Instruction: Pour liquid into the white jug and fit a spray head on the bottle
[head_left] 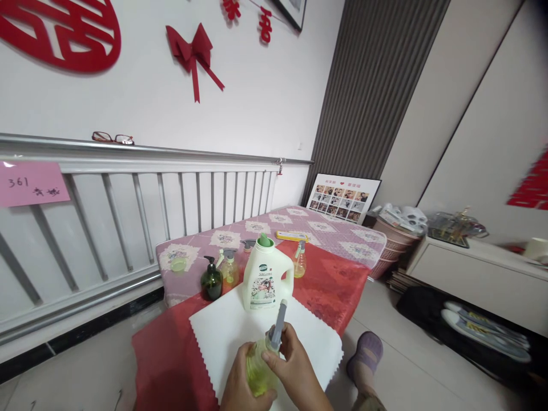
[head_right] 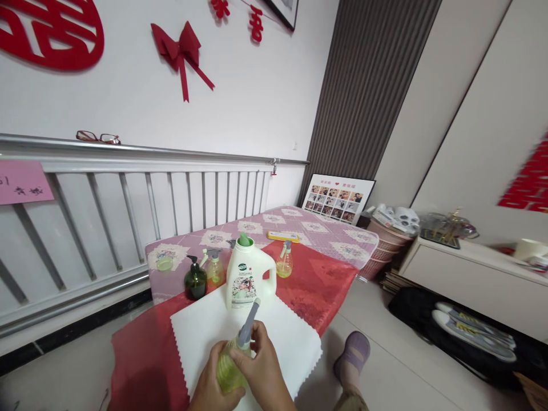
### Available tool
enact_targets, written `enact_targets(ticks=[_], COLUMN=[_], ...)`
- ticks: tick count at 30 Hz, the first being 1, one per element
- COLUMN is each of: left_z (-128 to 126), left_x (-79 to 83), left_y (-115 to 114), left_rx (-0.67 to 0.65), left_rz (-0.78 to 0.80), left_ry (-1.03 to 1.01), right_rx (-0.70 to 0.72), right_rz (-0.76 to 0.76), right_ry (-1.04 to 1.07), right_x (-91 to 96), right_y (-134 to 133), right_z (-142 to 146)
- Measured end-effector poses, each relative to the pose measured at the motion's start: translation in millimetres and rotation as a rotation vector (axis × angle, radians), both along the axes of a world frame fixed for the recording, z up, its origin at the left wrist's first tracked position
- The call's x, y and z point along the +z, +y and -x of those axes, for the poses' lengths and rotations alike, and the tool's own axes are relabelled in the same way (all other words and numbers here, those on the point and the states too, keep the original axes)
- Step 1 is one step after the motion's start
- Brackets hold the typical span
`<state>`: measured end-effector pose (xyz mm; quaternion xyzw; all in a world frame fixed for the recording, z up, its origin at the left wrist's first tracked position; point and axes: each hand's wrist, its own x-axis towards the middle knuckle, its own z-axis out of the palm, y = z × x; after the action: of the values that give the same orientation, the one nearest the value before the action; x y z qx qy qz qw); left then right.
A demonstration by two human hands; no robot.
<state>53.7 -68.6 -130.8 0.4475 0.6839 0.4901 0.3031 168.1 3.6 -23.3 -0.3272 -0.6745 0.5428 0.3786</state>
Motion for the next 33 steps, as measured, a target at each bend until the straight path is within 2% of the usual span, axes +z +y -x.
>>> enact_targets(ticks=[3,8,12,14,18,21,26,29,33], left_z=[2.0,1.6,-2.4,-5.0,-9.5,-11.5,-14.1,-14.9,-15.1], left_x=[1.6,1.9,-0.7,-2.0,1.3,9.8,23.9,28.2,29.8], left_y=[-0.4,-0.5,-0.4,-0.7,-1.4,-2.2,-6.6,-9.6,-10.6], left_rx=[-0.01,0.02,0.067,0.106,0.181,0.154,0.156,0.147,0.138], left_rz=[0.015,0.059,0.0,-0.042,-0.126,-0.185,-0.127,-0.107,-0.1], left_ry=[-0.003,-0.001,-0.006,0.002,0.037,0.026,-0.036,-0.064,-0.075], right_rx=[0.073,0.099,0.126,0.072,-0.144,-0.235,-0.339,-0.321,-0.157], right_rz=[0.068,0.142,0.151,0.135,0.108,0.096,0.092,0.105,0.049], right_ry=[0.068,0.061,0.139,0.17,0.141,0.095,-0.009,0.011,0.07], right_x=[2.2,12.8,1.3,-12.2,-33.6,-33.9,-23.1,-20.4,-18.5], right_y=[-0.9,-6.0,-5.6,-3.9,-6.6,-14.5,-23.5,-25.8,-29.0], right_z=[-6.6,-9.8,-0.5,5.6,17.0,24.0,30.7,29.1,19.1])
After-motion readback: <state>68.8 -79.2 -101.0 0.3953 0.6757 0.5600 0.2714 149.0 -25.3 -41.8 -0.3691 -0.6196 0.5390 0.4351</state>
